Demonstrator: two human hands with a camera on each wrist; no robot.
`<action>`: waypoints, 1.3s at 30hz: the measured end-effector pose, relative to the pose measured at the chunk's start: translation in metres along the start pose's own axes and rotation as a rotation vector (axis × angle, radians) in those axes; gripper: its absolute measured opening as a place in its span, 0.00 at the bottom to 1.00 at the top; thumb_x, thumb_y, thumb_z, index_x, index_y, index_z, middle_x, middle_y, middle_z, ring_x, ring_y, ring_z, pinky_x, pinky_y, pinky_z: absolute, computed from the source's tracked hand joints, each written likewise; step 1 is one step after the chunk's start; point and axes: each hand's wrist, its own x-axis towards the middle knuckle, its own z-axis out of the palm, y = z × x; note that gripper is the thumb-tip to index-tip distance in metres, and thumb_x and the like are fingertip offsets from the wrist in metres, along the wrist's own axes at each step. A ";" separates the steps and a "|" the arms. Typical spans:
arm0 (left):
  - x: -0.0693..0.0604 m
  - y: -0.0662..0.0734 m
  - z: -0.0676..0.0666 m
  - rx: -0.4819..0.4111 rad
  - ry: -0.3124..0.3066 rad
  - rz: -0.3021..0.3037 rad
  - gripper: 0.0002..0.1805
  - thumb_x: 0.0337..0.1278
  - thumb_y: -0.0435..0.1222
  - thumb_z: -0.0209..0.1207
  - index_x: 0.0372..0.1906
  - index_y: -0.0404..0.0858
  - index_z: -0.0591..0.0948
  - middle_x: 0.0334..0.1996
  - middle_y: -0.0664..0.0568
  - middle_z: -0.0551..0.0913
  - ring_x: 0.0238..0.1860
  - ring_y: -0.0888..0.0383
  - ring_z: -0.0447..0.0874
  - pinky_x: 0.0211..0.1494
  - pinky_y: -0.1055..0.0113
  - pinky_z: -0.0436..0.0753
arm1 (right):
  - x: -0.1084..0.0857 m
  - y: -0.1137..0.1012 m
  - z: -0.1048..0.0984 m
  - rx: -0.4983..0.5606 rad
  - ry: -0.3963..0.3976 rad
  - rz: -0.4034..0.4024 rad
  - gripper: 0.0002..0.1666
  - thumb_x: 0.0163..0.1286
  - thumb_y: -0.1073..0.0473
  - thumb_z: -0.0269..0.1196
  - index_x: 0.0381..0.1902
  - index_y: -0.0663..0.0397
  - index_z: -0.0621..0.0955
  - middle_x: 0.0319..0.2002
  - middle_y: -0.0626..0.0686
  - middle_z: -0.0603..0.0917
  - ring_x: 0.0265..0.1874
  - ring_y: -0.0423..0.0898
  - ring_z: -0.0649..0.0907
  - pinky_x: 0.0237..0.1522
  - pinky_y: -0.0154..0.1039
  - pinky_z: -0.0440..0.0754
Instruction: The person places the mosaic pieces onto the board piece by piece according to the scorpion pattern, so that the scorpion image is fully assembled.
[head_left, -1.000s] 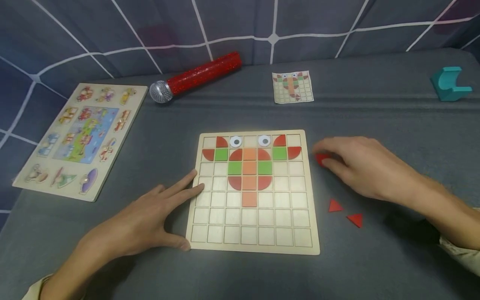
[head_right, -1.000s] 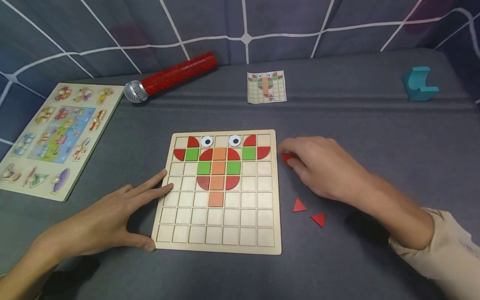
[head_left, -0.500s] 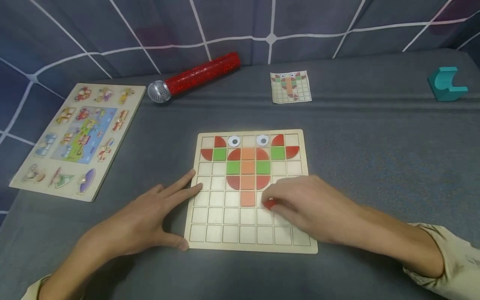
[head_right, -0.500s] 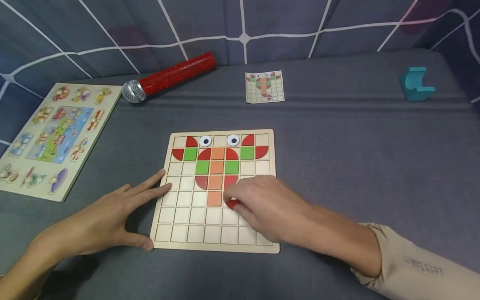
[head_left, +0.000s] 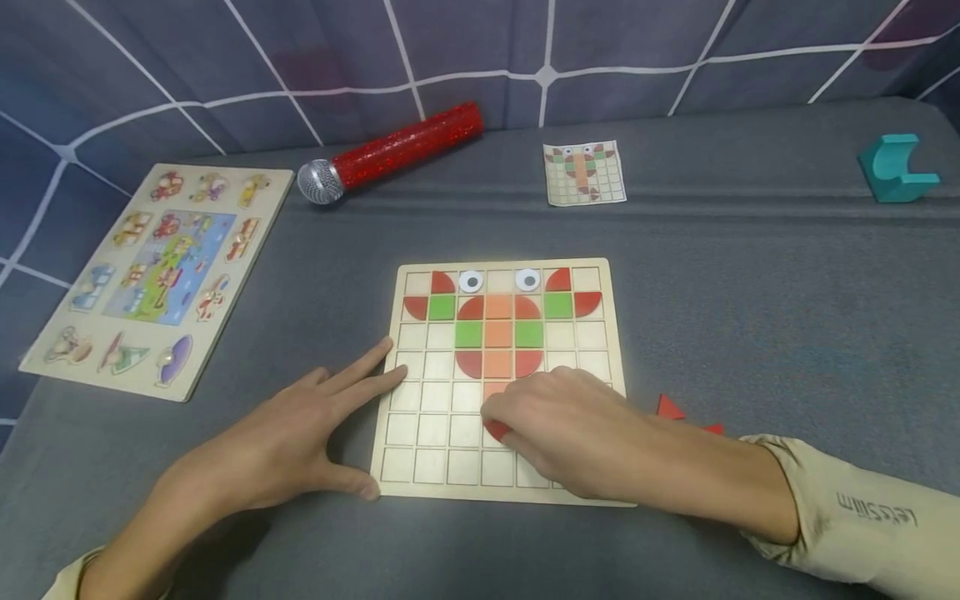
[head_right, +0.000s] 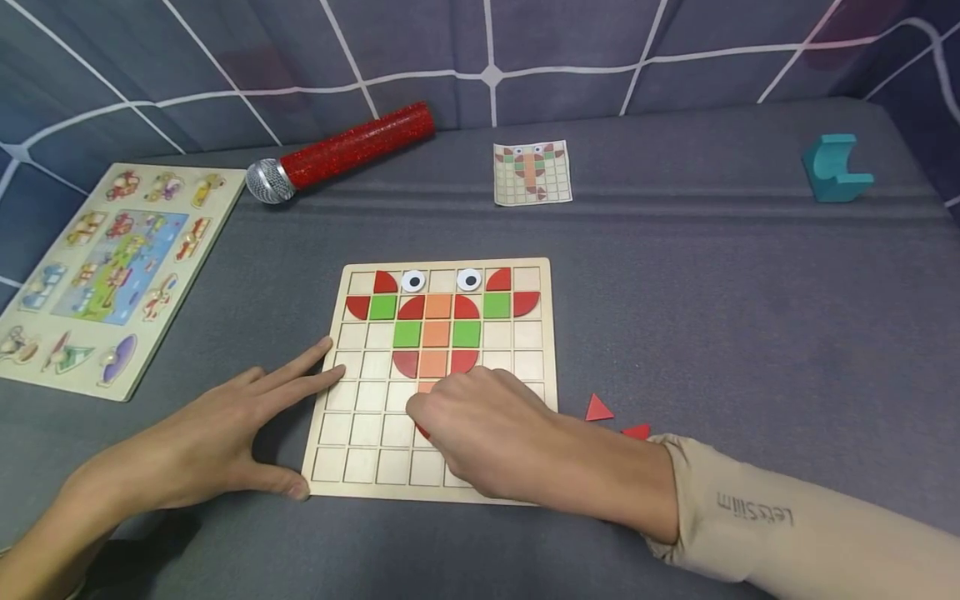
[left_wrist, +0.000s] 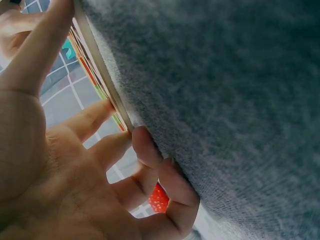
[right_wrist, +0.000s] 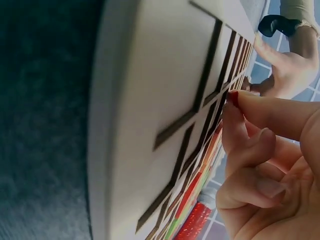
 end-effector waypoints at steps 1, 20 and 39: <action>0.000 0.000 0.000 0.002 -0.002 -0.002 0.64 0.23 0.72 0.68 0.76 0.62 0.59 0.79 0.58 0.46 0.61 0.40 0.66 0.53 0.40 0.75 | 0.000 0.000 0.000 -0.006 -0.006 0.007 0.16 0.62 0.69 0.62 0.22 0.44 0.72 0.15 0.38 0.65 0.15 0.35 0.66 0.17 0.31 0.63; 0.000 0.000 -0.001 0.011 0.011 0.016 0.63 0.24 0.72 0.67 0.76 0.62 0.59 0.79 0.58 0.46 0.60 0.43 0.67 0.53 0.40 0.74 | -0.002 0.004 0.000 -0.042 -0.012 -0.058 0.09 0.63 0.64 0.66 0.31 0.42 0.81 0.24 0.38 0.69 0.20 0.35 0.68 0.19 0.30 0.67; 0.001 0.000 0.000 0.000 -0.008 -0.003 0.64 0.22 0.71 0.69 0.76 0.61 0.59 0.79 0.58 0.46 0.59 0.44 0.67 0.52 0.42 0.76 | -0.001 0.007 -0.001 -0.069 0.006 -0.060 0.10 0.59 0.66 0.69 0.28 0.45 0.80 0.22 0.39 0.68 0.21 0.36 0.68 0.20 0.30 0.67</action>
